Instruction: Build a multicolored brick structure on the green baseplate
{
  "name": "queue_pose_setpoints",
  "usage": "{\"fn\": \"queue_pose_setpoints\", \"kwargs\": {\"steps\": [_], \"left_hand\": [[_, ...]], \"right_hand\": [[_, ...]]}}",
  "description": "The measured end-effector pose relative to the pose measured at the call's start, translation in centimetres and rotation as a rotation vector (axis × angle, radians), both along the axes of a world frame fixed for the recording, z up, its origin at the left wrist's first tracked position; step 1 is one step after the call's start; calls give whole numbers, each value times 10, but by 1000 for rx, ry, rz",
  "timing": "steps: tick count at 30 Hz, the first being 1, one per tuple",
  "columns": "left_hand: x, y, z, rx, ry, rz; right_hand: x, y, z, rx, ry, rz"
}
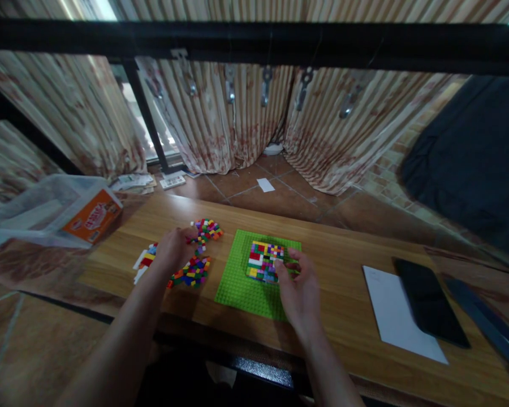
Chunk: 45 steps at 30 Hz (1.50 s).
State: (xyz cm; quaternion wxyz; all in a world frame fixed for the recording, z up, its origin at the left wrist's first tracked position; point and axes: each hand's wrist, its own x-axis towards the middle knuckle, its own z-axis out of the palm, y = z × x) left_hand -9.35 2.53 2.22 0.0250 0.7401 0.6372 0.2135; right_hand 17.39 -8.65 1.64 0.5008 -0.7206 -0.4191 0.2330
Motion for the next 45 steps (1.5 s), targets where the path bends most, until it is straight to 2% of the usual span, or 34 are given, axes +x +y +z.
{"fn": "queue_pose_setpoints", "kwargs": {"steps": [5,8,10,12,14,17,20,23,33,45], "left_hand": [[12,-7,14,-233,56,14],[15,-7,19,-259,0,25],[16,-5,18,-250,-124,8],[22,-5,15,-261,-329,-72],[33,-9,12,-302,-538,-225],[56,-23,10,-343,-709,-436],[75,-41,10,-334,-700,-545],[85,-51,10,-284,-643,-588],[100,-52,-8,-24,-432,-587],[105,-52,-9,-19,-446,-554]], "right_hand": [[-2,0,6,-58,-6,15],[-2,-1,8,-51,2,10],[-1,0,9,-40,-6,-2],[-1,0,8,-23,-11,-13],[-1,1,7,-5,-9,-20],[0,2,4,8,-6,-18],[0,3,3,12,-11,-21],[0,4,2,26,1,-23],[-1,4,5,37,-14,9],[-2,3,9,13,-24,13]]}}
